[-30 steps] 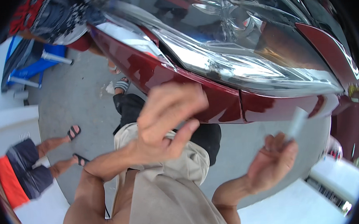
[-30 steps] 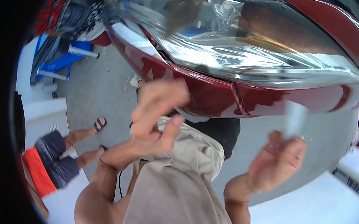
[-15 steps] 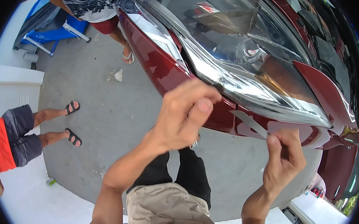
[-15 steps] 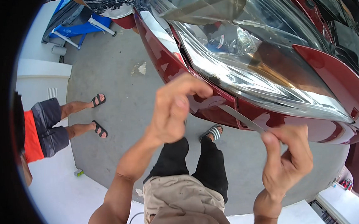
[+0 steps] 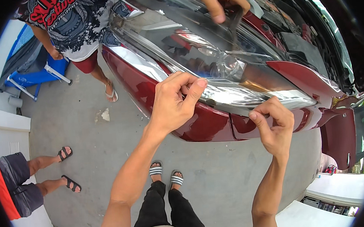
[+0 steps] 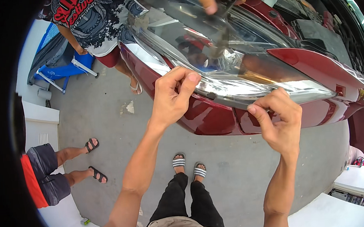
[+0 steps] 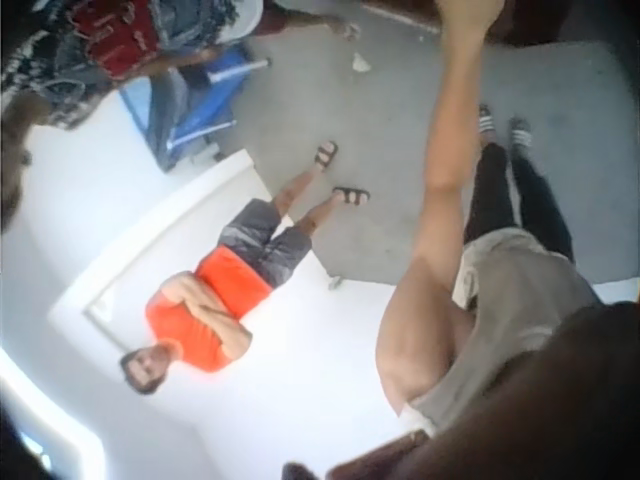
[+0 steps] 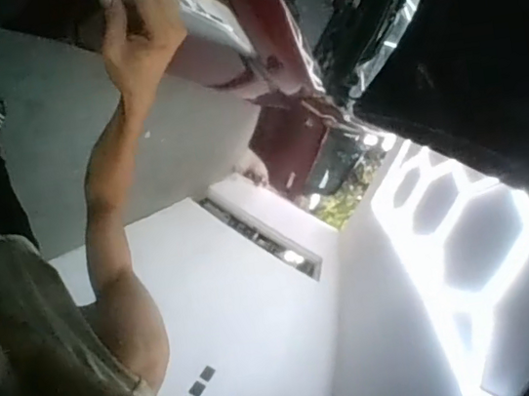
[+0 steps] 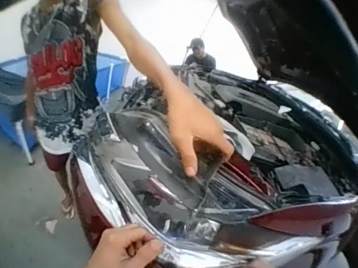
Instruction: Applying a protective or decorative film onto the headlight of a vehicle.
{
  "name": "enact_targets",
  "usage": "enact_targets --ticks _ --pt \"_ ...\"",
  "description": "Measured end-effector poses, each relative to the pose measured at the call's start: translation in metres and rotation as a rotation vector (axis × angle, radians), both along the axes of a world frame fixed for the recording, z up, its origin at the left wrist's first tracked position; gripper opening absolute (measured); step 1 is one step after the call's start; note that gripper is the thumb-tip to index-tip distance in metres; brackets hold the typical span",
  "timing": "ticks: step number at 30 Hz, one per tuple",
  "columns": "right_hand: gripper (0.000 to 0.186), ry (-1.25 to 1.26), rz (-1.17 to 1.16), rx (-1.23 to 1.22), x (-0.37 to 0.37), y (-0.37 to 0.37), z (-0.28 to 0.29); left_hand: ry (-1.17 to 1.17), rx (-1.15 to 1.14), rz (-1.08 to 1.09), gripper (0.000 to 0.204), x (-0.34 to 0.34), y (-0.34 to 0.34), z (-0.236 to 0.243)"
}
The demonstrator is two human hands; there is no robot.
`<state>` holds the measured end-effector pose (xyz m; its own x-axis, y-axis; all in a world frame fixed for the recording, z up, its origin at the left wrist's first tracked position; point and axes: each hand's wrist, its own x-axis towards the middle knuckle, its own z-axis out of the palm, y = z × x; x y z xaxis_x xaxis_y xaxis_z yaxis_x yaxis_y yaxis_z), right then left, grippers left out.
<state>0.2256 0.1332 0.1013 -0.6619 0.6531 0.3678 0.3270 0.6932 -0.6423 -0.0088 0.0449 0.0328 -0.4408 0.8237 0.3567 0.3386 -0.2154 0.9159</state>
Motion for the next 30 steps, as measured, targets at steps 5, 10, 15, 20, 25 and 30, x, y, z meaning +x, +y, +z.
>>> enact_targets --ticks 5,10,15,20,25,30 --pt "0.012 0.011 -0.045 -0.135 -0.005 -0.008 0.005 0.142 0.088 0.026 0.033 0.005 0.004 -0.004" --pt "0.008 0.072 -0.157 0.131 -0.027 -0.012 -0.005 0.182 0.052 -0.158 0.027 -0.004 0.001 0.006" --pt "0.012 0.140 -0.286 0.170 -0.057 -0.022 -0.023 0.246 0.094 -0.030 0.022 -0.014 0.000 -0.006" --pt "0.016 0.144 -0.256 0.514 -0.068 -0.016 -0.044 0.378 0.107 0.056 0.032 -0.022 0.006 -0.017" --pt "0.016 0.161 -0.244 0.612 -0.070 -0.014 -0.053 0.541 0.224 0.148 0.042 -0.022 0.010 -0.021" --pt "0.014 0.143 -0.238 0.664 -0.071 -0.010 -0.056 0.469 0.030 0.182 0.034 -0.016 0.005 -0.020"
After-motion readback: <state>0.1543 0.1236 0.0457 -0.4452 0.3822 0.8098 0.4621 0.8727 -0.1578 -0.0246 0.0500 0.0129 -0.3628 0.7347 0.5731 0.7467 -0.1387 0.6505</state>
